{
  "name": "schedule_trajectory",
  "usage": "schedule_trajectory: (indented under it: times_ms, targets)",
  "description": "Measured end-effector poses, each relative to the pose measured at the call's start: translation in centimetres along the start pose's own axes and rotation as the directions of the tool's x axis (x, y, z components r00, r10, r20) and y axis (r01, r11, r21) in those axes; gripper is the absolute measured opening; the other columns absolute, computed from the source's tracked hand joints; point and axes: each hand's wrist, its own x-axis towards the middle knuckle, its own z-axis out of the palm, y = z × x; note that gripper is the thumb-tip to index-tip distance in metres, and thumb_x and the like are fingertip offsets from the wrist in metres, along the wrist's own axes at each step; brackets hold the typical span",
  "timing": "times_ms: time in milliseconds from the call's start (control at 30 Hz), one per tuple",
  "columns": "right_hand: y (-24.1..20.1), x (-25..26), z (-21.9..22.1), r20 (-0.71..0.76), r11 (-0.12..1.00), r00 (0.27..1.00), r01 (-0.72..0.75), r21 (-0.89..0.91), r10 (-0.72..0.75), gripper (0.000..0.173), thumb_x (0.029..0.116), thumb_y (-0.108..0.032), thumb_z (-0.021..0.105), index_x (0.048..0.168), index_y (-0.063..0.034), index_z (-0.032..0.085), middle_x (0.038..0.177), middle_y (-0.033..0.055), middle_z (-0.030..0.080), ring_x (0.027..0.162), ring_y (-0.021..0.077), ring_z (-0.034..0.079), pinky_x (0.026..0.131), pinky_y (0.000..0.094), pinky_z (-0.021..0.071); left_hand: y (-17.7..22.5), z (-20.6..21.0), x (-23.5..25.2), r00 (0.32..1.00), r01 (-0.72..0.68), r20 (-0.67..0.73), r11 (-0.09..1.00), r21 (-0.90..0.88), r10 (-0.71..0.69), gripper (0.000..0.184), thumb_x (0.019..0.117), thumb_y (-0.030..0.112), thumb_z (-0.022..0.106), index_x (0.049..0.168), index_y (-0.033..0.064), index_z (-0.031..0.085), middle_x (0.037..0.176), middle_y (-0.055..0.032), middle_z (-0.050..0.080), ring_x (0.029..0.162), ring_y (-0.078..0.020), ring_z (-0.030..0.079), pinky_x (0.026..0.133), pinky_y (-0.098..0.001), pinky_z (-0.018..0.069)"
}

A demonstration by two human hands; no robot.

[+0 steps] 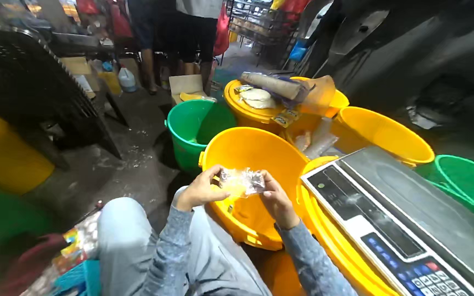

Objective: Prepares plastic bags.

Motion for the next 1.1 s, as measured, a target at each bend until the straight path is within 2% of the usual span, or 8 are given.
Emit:
schedule_trajectory:
  times_ms: [100,233,433,633,767,900,1033,1100]
  targets:
    - [0.0,-0.2,2.5,-0.194,0.978,0.973,0.085,-0.192,-0.122,0.028,0.0893,-0.012,0.066,0.115,-0.0170,0.055,0.105,-0.0121,0.068,0.097,0.0008,0.065,0.087,0.0230,0.0563,-0.2,3.3,-0.1,0.942,-0.139,-0.297,0.987,0.080,0.157,0.045,0.0799,0.004,0.067,0.121,-0.0099,0.056,0.121,-0.0154,0.061,0.109,-0.0136,0.063,0.092,-0.0285,0.0561]
    - [0.6,-0.2,4.3,-0.342,0.909,0.875,0.217,-0.355,-0.343,0.028,0.0948,-0.005,0.066,0.118,-0.0170,0.056,0.101,-0.0126,0.066,0.092,-0.0014,0.064,0.085,0.0192,0.0560,-0.6,7.6,0.7,0.663,-0.367,-0.682,0.928,0.063,0.308,0.033,0.0900,-0.003,0.063,0.120,-0.0095,0.050,0.112,-0.0087,0.062,0.088,-0.0074,0.067,0.076,-0.0261,0.0615]
    - [0.9,-0.2,1.8,-0.323,0.633,0.699,0.237,-0.737,-0.638,0.016,0.0961,-0.016,0.066,0.107,-0.0209,0.054,0.097,-0.0104,0.058,0.091,-0.0037,0.058,0.083,0.0147,0.0501,-2.1,9.0,1.1,0.401,-0.340,-0.656,0.769,0.542,0.639,0.010,0.0931,0.005,0.060,0.100,0.0097,0.054,0.089,0.0003,0.058,0.076,0.0006,0.060,0.070,-0.0131,0.0532]
    - [0.6,-0.7,0.1,-0.052,0.331,0.640,0.324,-0.886,-0.766,0.019,0.0920,-0.011,0.066,0.081,-0.0120,0.049,0.079,0.0013,0.057,0.080,0.0076,0.061,0.078,0.0207,0.0537,-2.9,7.9,1.4,0.340,-0.153,-0.500,0.572,0.806,0.796,0.007,0.0962,0.018,0.058,0.092,0.0129,0.056,0.070,0.0009,0.057,0.062,-0.0077,0.055,0.067,-0.0194,0.0488]
    - [0.5,-0.6,-0.1,-0.077,0.344,0.578,0.369,-0.864,-0.813,0.018,0.0933,-0.010,0.065,0.088,-0.0156,0.050,0.082,-0.0027,0.056,0.084,0.0050,0.060,0.087,0.0232,0.0526,-1.6,8.4,1.8,0.470,-0.178,-0.551,0.685,0.706,0.690,0.027,0.1040,0.024,0.054,0.121,0.0037,0.056,0.079,-0.0046,0.062,0.072,-0.0072,0.060,0.075,-0.0215,0.0533]
    - [0.6,-0.5,-0.4,-0.195,0.452,0.562,0.364,-0.814,-0.804,0.015,0.0952,-0.015,0.067,0.099,-0.0226,0.055,0.087,-0.0104,0.061,0.087,0.0000,0.061,0.086,0.0203,0.0515,-1.8,9.1,1.9,0.544,-0.323,-0.567,0.778,0.538,0.618,0.014,0.0977,0.013,0.061,0.107,0.0044,0.055,0.095,-0.0059,0.065,0.089,-0.0042,0.065,0.083,-0.0189,0.0552]
    - [1.0,-0.5,-0.2,-0.194,0.465,0.595,0.343,-0.817,-0.780,0.010,0.0988,-0.019,0.064,0.096,-0.0218,0.055,0.084,-0.0094,0.058,0.084,0.0007,0.059,0.083,0.0194,0.0493,-2.2,8.4,1.6,0.392,-0.158,-0.524,0.616,0.772,0.756,0.012,0.0909,0.013,0.064,0.083,0.0117,0.055,0.071,-0.0005,0.058,0.066,-0.0082,0.058,0.067,-0.0190,0.0504]
    - [1.4,-0.5,0.0,-0.173,0.467,0.622,0.346,-0.814,-0.763,0.007,0.1007,-0.021,0.060,0.099,-0.0222,0.054,0.086,-0.0096,0.059,0.087,0.0003,0.059,0.084,0.0188,0.0488,-2.2,8.3,1.4,0.349,-0.073,-0.497,0.552,0.830,0.794,0.007,0.0979,0.018,0.059,0.094,0.0119,0.056,0.071,-0.0001,0.056,0.064,-0.0093,0.055,0.069,-0.0211,0.0504]
